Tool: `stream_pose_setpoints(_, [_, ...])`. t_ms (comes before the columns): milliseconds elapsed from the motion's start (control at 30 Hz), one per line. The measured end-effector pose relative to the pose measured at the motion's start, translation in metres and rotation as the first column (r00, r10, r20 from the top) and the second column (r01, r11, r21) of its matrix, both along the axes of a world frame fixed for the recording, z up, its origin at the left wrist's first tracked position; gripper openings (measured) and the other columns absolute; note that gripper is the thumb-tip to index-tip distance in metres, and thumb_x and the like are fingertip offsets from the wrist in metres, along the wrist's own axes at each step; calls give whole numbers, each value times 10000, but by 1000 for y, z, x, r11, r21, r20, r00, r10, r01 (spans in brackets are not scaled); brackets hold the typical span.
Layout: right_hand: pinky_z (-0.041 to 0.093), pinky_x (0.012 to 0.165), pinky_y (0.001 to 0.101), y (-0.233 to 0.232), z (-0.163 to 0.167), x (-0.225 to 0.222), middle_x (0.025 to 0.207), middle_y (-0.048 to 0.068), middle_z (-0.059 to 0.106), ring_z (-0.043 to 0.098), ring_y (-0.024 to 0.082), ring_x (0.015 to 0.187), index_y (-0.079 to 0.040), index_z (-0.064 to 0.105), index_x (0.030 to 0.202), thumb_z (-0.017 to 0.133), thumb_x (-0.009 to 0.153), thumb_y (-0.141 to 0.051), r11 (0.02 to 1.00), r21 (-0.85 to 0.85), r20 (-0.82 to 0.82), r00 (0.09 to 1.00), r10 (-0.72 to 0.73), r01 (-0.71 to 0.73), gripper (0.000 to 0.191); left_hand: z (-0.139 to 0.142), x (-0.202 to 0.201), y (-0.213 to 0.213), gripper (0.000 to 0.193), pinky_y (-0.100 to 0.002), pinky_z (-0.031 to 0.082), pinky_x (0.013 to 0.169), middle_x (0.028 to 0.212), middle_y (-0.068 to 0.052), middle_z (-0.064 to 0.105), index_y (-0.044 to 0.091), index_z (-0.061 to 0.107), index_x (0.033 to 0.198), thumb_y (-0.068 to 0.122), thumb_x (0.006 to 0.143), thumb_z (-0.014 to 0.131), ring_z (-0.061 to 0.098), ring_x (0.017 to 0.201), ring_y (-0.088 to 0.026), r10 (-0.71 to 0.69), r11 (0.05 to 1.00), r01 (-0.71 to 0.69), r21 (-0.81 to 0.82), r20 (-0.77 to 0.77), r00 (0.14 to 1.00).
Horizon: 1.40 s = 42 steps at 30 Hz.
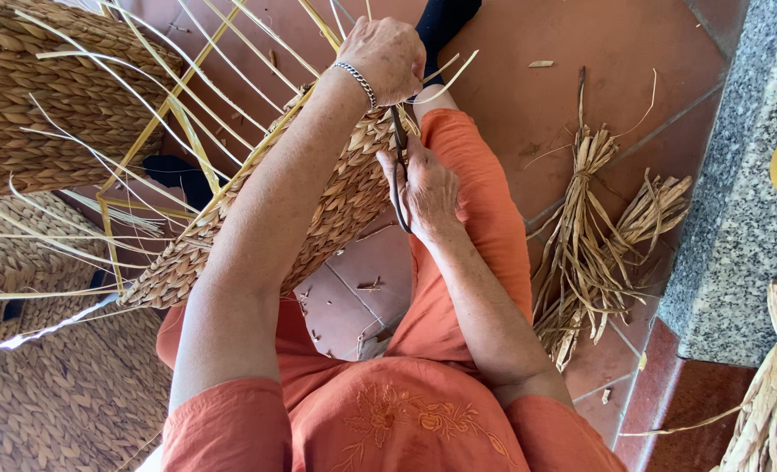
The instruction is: The person sits on the floor weaving a water hyacinth basket on a bamboo frame. They tuck and weave strands around the frame, fold the woven side over the rim, secure it with a strip, and use scissors to trim excess material while continuing to weave the edge.
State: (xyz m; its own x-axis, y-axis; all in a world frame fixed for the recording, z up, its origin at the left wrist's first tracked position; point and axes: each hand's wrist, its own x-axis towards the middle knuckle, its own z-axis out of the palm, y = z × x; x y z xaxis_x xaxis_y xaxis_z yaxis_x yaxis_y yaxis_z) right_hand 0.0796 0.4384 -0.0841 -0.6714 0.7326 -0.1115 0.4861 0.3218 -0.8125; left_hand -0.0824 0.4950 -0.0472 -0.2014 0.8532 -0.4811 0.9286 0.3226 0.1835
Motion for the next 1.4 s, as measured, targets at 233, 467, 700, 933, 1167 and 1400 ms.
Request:
stream_pose_setpoints(233, [483, 560, 371, 1, -11, 6, 651, 51, 609, 627, 206, 616, -82, 673, 1038, 507, 1095, -558, 963, -267, -101, 993, -58, 29, 508, 2, -3, -5, 60, -384, 567, 703, 822, -21, 744, 119, 800, 870, 148, 839, 842, 690, 782, -180, 20, 759, -290, 582, 425, 905])
stream_pose_setpoints(467, [271, 427, 263, 58, -21, 65, 614, -2, 461, 377, 102, 474, -17, 644, 1184, 456, 983, -744, 556, -830, -446, 639, -627, -34, 777, 25, 13, -135, 142, -246, 579, 660, 850, -13, 715, 75, 724, 1046, -31, 954, 701, 679, 727, -82, -64, 747, -356, 562, 594, 802])
stream_pose_setpoints(700, [401, 638, 345, 104, -75, 123, 860, 89, 602, 539, 229, 737, -19, 696, 1181, 593, 1033, -593, 771, -507, -96, 864, -494, 385, 602, 20, 72, -289, 154, -413, 568, 646, 901, -108, 702, 88, 740, 990, 191, 875, 747, 699, 762, -287, -48, 945, -65, 322, 331, 942])
stream_pose_setpoints(933, [544, 811, 406, 31, -117, 122, 1010, 177, 715, 685, 328, 941, 4, 729, 1170, 663, 1070, -393, 992, 114, 668, 743, -40, -49, 414, 59, 37, -376, 180, -386, 583, 847, 1064, -125, 710, 27, 701, 1085, -1, 911, 737, 704, 983, -305, 388, 608, -474, 636, 283, 877])
stream_pose_setpoints(1167, [561, 806, 364, 3, -44, 85, 999, 138, 732, 700, 260, 917, 10, 726, 1181, 645, 1091, -262, 992, 127, 744, 664, -79, -24, 297, 89, -1, -425, 213, -383, 581, 915, 1161, -130, 708, 16, 704, 1132, -81, 942, 705, 707, 1061, -305, 544, 389, -462, 797, 206, 813])
stream_pose_setpoints(1400, [578, 802, 321, 15, -64, 90, 988, 100, 750, 716, 192, 893, 16, 723, 1192, 627, 1112, -130, 932, 309, 408, 859, -309, 188, 192, 96, -35, -436, 353, -396, 576, 947, 1225, -133, 691, -8, 682, 1177, -143, 854, 638, 677, 1114, -317, 389, 394, -344, 852, 185, 902])
